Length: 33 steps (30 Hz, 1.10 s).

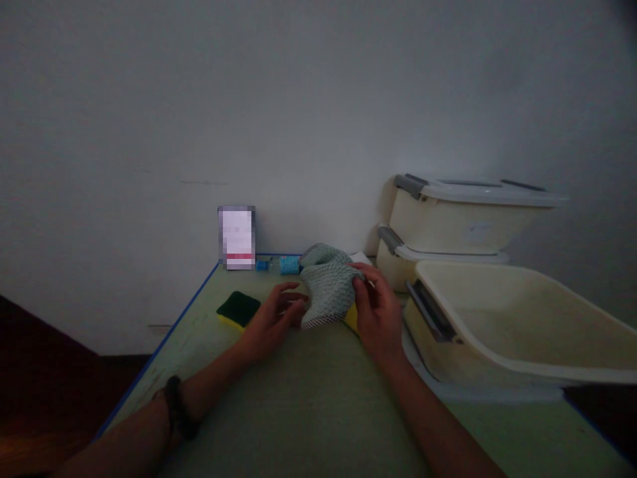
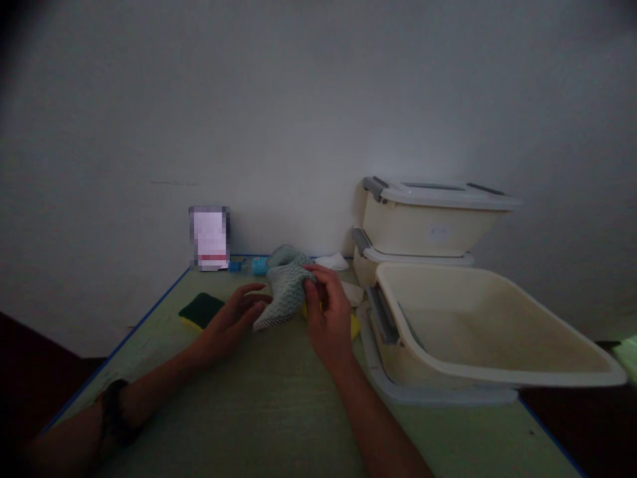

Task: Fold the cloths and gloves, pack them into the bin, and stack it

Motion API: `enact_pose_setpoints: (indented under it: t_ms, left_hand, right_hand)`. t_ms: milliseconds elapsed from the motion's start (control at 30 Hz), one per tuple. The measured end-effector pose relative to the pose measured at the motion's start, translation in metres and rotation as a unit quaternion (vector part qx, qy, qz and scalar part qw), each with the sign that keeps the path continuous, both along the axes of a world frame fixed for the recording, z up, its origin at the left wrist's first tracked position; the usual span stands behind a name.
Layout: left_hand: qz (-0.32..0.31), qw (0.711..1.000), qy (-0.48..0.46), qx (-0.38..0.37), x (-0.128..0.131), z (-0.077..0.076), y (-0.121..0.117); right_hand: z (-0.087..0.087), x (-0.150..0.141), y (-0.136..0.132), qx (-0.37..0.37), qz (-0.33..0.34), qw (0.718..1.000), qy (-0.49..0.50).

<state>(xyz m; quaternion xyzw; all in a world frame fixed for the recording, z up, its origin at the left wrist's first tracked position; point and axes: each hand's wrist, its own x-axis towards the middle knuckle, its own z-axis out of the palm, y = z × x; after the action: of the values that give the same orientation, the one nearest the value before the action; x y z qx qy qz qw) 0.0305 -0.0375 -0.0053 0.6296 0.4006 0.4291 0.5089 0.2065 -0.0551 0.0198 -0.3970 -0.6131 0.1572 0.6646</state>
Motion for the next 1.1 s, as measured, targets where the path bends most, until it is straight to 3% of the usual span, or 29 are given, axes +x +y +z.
enact_pose_setpoints:
  t_ms: [133, 267, 433, 533, 633, 767, 900, 1100]
  left_hand:
    - [-0.012, 0.989, -0.128, -0.074, -0.002, -0.003, 0.005]
    - [-0.003, 0.967, -0.233, -0.107, -0.004, -0.007, 0.009]
    - [0.023, 0.969, -0.229, -0.086, -0.005, -0.004, 0.005]
    - [0.011, 0.967, -0.231, -0.103, -0.004, 0.001, 0.002]
    - [0.025, 0.970, -0.215, -0.115, -0.005, 0.002, 0.001]
    - [0.028, 0.977, -0.179, -0.111, -0.007, 0.002, 0.000]
    - [0.042, 0.980, -0.167, -0.099, -0.007, 0.002, -0.001]
    - [0.080, 0.976, -0.178, -0.100, -0.006, 0.008, -0.001]
  right_hand:
    - [0.003, -0.004, -0.005, -0.053, 0.049, 0.995, 0.073]
    - [0.001, 0.001, -0.003, -0.075, 0.068, 0.994, 0.035]
    - [-0.004, 0.001, -0.001, -0.083, 0.067, 0.993, -0.043]
    - [-0.006, -0.002, -0.003, -0.139, 0.067, 0.987, -0.044]
    - [-0.007, -0.003, -0.005, -0.189, 0.107, 0.969, -0.114]
    - [-0.005, -0.002, -0.003, -0.140, 0.100, 0.964, -0.203]
    - [-0.002, 0.001, -0.002, -0.094, 0.102, 0.980, -0.145]
    - [-0.002, 0.007, 0.000, -0.199, 0.142, 0.968, 0.048]
